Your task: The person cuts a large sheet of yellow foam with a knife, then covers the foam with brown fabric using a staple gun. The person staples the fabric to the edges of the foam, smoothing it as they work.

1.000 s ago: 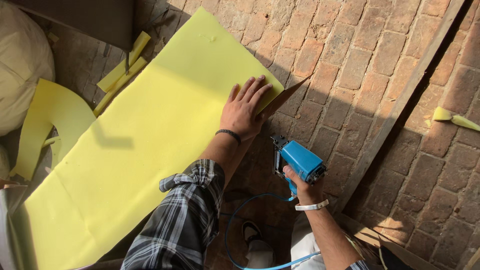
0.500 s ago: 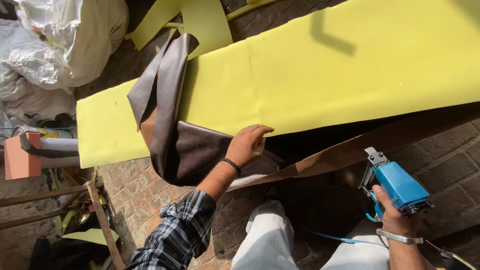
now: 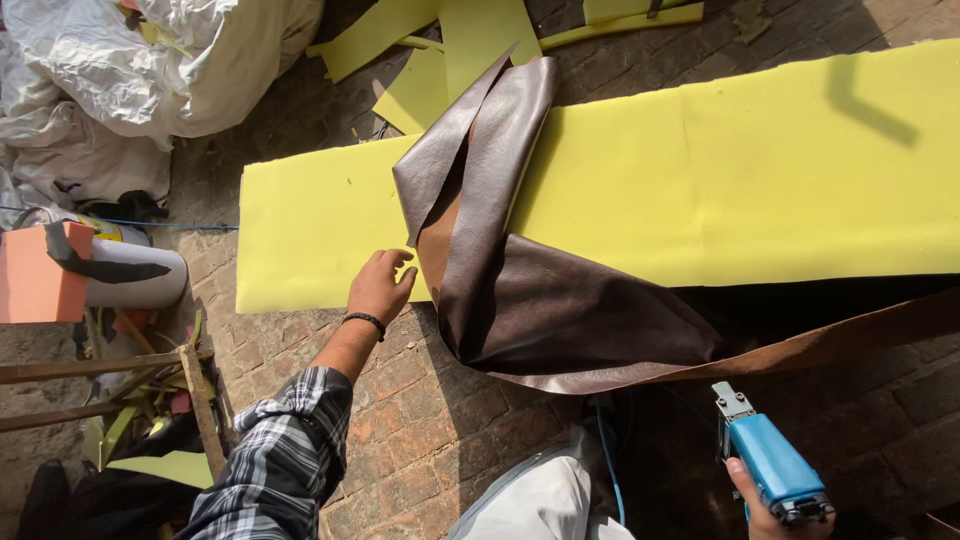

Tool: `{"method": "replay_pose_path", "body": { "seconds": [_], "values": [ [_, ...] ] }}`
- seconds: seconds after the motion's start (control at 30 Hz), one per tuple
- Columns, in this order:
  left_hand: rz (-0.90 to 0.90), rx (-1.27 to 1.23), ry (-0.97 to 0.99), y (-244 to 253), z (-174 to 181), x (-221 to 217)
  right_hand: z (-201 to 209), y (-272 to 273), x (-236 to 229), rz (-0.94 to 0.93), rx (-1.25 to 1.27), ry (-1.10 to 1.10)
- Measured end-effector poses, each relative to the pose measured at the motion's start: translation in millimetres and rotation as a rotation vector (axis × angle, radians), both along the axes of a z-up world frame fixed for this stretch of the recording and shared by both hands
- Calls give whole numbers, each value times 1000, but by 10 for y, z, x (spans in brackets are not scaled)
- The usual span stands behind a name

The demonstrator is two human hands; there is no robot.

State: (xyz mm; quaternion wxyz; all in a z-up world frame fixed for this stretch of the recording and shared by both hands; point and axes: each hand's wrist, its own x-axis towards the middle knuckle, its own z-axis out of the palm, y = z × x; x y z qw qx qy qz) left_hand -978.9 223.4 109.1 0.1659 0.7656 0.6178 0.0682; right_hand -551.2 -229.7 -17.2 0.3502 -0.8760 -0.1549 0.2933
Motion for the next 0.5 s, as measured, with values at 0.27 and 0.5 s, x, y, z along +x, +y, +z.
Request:
{"method": "replay_pose_path", "body": {
  "seconds": [0.27, 0.5],
  "values": [
    [-1009, 494, 246, 520, -297, 358, 424, -84, -1639, -173, 108, 39],
    [-1246, 381, 284, 935, -400, 602, 526, -217, -3165, -405, -83, 211]
  ]
}}
